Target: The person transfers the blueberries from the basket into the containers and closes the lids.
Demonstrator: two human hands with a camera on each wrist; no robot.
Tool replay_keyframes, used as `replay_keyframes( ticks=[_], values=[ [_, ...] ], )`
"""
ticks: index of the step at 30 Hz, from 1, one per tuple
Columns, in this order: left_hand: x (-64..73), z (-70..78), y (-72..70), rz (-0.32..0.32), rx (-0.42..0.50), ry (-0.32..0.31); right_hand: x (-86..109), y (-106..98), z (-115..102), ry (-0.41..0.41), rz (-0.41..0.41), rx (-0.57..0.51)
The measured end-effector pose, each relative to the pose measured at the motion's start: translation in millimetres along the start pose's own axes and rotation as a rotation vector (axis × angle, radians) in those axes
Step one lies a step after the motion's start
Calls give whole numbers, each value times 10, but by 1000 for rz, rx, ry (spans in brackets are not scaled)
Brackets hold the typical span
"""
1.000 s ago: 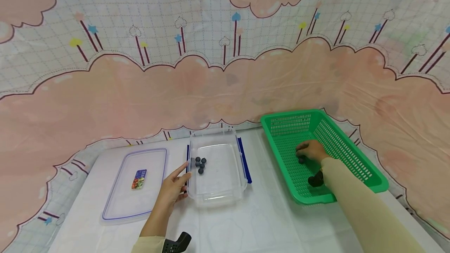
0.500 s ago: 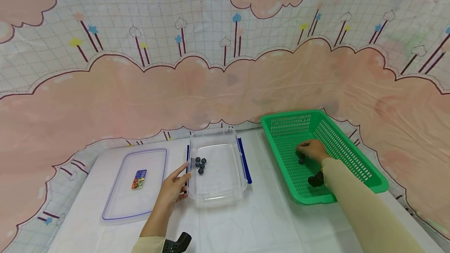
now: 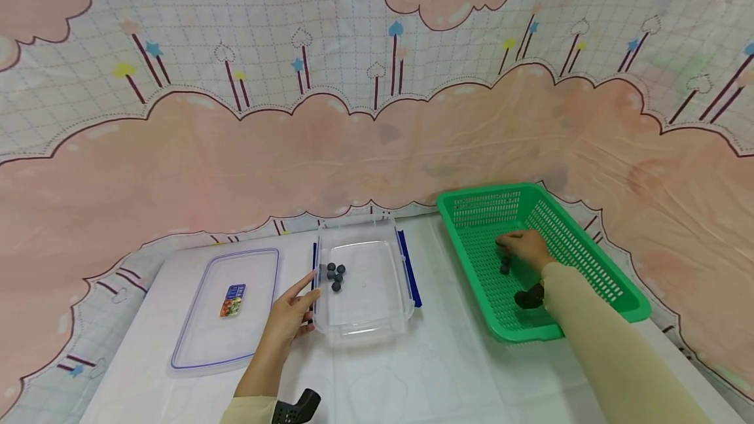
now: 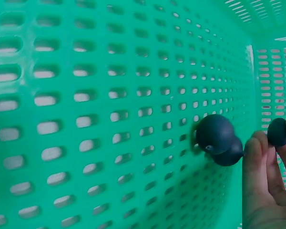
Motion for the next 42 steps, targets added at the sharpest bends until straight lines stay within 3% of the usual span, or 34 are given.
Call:
replay_keyframes(
  ticks=[12,26,38,42],
  values=[
    [-6,-2,9,2,8,15,-37,56,-50,-2,-47,-196],
    [4,10,9,-4,-6,17,-77,61,-136,-35,-78,-352],
    [-1,-5,10,9,-12,14,-63,88,-218,-57,-114,-387],
    [2,-8,13,8,-13,13,-18,128,-293,-77,-136,-343]
  ],
)
Point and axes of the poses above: each hand's wrist, its own x-axis away from the middle knuckle, its own y-axis out of the palm, z = x × y, the point moved 6 cm from there along -x, towards the middle knuckle, and after that the axes turned 8 degrees about -x, right-handed, at the moved point
